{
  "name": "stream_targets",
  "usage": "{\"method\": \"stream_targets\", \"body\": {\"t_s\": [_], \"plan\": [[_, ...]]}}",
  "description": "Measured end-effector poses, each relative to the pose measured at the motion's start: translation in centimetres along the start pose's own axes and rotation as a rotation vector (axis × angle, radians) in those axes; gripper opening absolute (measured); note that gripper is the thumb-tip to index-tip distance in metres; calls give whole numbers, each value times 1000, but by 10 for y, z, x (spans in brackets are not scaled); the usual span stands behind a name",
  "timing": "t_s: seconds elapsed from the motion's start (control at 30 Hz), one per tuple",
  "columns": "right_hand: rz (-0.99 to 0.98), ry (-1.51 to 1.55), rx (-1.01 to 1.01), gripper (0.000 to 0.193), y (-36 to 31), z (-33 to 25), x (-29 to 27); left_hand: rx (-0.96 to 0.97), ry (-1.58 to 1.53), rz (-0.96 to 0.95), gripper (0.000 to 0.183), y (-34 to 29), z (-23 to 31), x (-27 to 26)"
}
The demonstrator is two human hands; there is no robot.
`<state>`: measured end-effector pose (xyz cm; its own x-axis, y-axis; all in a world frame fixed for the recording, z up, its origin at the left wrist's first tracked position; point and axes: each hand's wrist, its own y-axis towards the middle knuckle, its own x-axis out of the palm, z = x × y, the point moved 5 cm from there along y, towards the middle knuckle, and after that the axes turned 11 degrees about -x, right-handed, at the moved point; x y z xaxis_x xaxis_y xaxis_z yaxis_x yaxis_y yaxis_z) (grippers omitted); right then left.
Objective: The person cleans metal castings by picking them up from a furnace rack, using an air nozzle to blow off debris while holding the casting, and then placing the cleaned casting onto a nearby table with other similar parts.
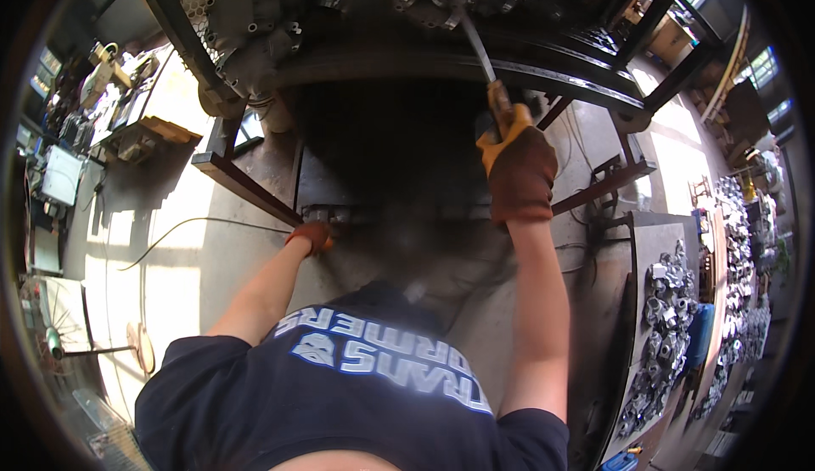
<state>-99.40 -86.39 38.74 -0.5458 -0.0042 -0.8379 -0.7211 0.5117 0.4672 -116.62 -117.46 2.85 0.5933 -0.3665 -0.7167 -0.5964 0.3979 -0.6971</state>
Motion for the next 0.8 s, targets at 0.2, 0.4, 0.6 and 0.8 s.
{"method": "stream_targets", "body": {"t_s": [0.2, 0.4, 0.6, 0.8], "plan": [[-34, -125, -45, 37, -5, -18, 21, -66, -500, -98, 41, -10, -128, 135], [-193, -221, 171, 42, 22, -22, 28, -222, -821, -198, 27, -23, -241, 255], [-114, -271, 137, 41, 57, 11, 50, -303, -937, -183, 25, -121, -247, 210], [-158, -155, 171, 45, 105, 32, 60, -425, -1239, -151, 22, -144, -240, 217]]}}
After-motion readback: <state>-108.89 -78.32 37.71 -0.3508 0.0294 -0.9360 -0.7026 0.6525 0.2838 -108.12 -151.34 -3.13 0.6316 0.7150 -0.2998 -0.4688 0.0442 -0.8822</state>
